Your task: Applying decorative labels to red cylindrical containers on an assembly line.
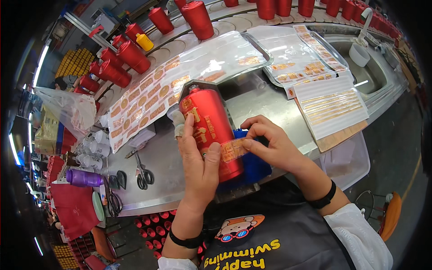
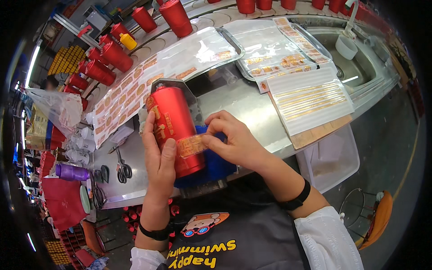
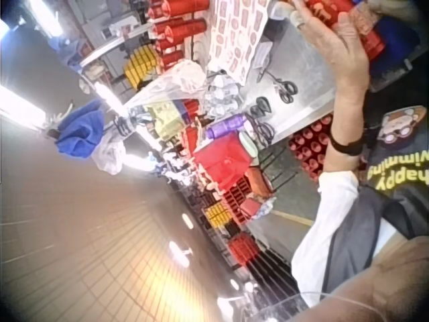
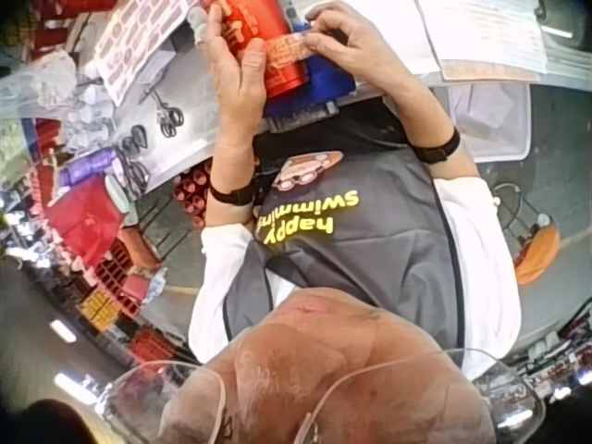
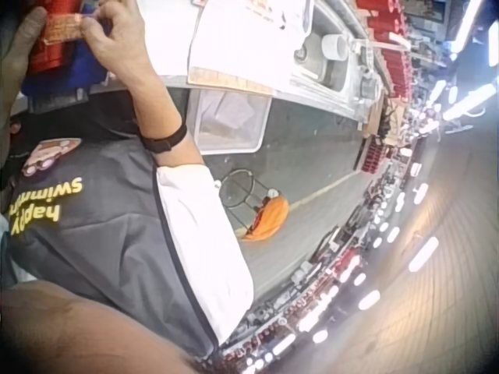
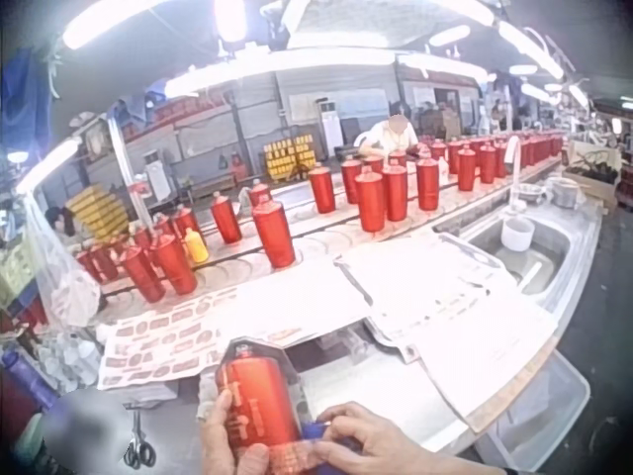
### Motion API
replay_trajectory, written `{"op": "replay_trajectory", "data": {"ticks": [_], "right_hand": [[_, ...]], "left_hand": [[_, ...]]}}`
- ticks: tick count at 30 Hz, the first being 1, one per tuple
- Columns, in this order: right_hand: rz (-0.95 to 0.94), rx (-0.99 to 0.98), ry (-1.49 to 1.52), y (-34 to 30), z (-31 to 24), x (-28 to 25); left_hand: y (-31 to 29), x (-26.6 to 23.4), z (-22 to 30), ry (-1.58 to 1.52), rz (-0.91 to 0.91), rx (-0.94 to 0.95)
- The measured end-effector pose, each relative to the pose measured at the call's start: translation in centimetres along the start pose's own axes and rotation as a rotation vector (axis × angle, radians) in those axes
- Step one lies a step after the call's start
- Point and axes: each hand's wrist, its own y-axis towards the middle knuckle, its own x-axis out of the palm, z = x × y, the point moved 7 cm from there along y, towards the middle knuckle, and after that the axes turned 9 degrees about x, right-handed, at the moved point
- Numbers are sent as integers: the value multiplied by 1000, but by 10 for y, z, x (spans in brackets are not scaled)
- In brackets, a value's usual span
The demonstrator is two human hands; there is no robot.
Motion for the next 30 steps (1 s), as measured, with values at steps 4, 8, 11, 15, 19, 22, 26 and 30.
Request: {"op": "replay_trajectory", "data": {"ticks": [4,8,11,15,19,22,26,30], "right_hand": [[-23,27,-26,1,0,1],[-42,33,-41,1,2,3],[-35,11,-54,1,3,4],[-10,-4,-24,1,2,4],[-27,34,14,2,4,5],[-20,11,-3,2,4,5],[-17,-21,-17,2,2,5],[-10,-38,-25,2,1,5]], "left_hand": [[0,-2,-1,-35,9,-1],[0,-2,0,9,5,23],[0,-2,-1,-26,4,10],[0,1,8,149,-45,69],[-1,0,7,161,-30,68],[-1,0,7,137,-36,59],[-1,0,5,112,-41,43],[-1,0,4,78,-40,32]]}}
